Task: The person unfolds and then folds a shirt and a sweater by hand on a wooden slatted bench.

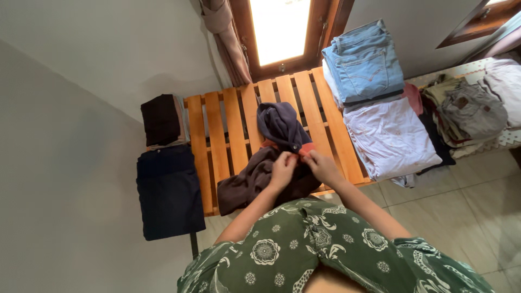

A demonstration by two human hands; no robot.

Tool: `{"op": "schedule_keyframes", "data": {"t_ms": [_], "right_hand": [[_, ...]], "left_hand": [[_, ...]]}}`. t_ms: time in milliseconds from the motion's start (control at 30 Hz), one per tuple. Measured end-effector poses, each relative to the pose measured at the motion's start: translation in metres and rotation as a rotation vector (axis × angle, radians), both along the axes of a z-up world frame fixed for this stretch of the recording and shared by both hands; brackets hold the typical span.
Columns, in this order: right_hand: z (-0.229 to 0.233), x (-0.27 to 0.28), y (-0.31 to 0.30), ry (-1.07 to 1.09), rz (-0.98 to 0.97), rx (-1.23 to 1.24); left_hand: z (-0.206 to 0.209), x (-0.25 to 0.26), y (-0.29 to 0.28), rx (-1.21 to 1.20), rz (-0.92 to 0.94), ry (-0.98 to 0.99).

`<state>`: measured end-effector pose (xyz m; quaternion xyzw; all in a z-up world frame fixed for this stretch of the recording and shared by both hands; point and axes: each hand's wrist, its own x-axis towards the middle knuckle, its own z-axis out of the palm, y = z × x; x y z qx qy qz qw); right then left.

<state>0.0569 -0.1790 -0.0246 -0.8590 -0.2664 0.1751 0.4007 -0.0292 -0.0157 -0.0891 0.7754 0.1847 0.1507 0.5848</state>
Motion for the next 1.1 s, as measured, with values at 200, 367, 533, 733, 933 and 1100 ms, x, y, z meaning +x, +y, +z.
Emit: {"op": "schedule_keyframes", "data": {"t_ms": [200, 367, 533, 733, 933, 1100], "right_hand": [[0.016, -0.017, 0.0, -0.095, 0.216, 0.226], [0.025, -0.017, 0.003, 0.021, 0.209, 0.127], [0.01, -0.02, 0.002, 0.148, 0.164, 0.162], [-0.003, -0.023, 0.011, 0.339, 0.014, 0.26], [-0.016, -0.018, 0.017, 0.386, -0.07, 0.407], [-0.017, -0.027, 0.022, 0.351, -0.058, 0.495]], "left_hand": [[0.009, 0.009, 0.068, -0.245, 0.245, -0.096], [0.013, 0.002, 0.059, -0.35, 0.282, -0.147], [-0.002, -0.012, 0.014, -0.223, 0.15, 0.016], [0.008, -0.026, -0.006, -1.346, -0.015, -0.018], [-0.012, -0.037, -0.004, -1.189, -0.074, 0.043], [-0.003, -0.038, -0.009, -0.907, -0.095, 0.06]]}}
